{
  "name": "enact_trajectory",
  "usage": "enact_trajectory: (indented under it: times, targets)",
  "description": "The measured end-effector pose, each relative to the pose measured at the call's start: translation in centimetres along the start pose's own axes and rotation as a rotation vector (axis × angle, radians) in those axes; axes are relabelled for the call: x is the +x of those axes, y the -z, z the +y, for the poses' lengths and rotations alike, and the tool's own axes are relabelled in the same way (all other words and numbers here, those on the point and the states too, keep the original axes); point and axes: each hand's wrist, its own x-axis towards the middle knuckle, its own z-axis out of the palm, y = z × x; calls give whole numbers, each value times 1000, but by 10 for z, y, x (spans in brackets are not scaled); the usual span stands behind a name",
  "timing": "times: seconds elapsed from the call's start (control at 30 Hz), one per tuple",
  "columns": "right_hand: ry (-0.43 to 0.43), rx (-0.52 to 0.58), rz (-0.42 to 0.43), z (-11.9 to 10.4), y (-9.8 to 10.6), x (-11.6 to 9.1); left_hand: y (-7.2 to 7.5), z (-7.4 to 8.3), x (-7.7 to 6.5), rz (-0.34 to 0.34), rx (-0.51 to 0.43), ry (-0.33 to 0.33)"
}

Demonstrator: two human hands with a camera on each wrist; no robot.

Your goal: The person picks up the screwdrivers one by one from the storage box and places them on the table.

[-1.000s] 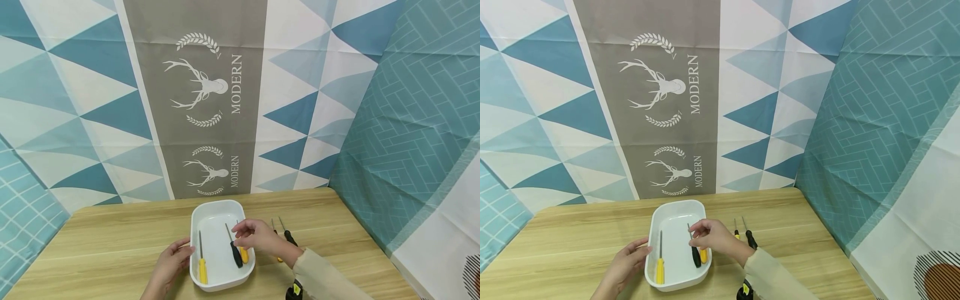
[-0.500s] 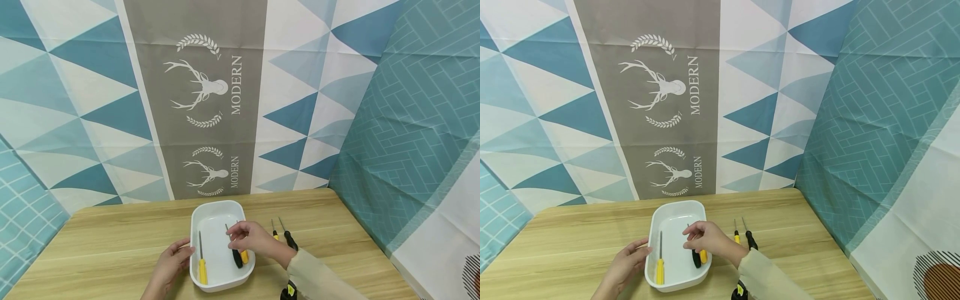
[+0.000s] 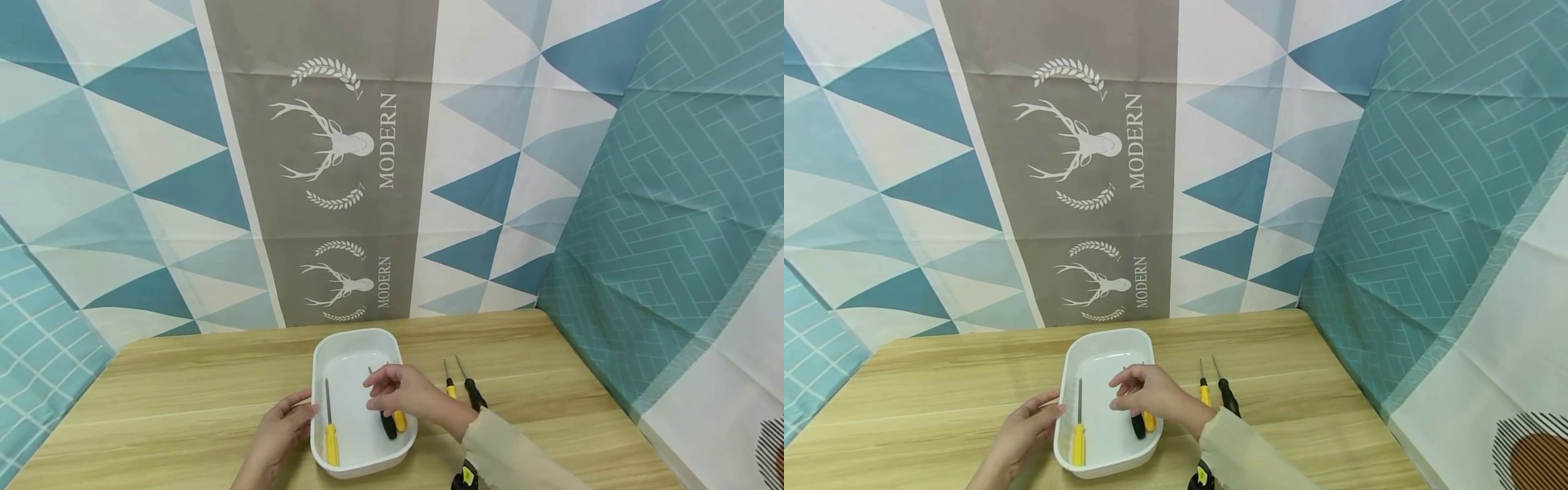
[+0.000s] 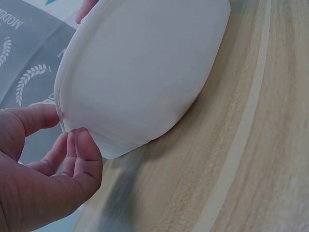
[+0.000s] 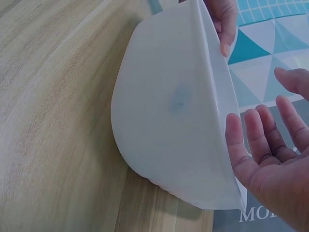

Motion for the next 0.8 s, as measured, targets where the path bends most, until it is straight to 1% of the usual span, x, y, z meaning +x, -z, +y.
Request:
enact_trajectory:
  times: [0.5,0.8]
  targets:
    - [1,-12,-15,3,-9,6,1,-4,2,1,-9,0]
    - [-11,-36,-13,5,-15,10,0,-2,0,4,-8,7]
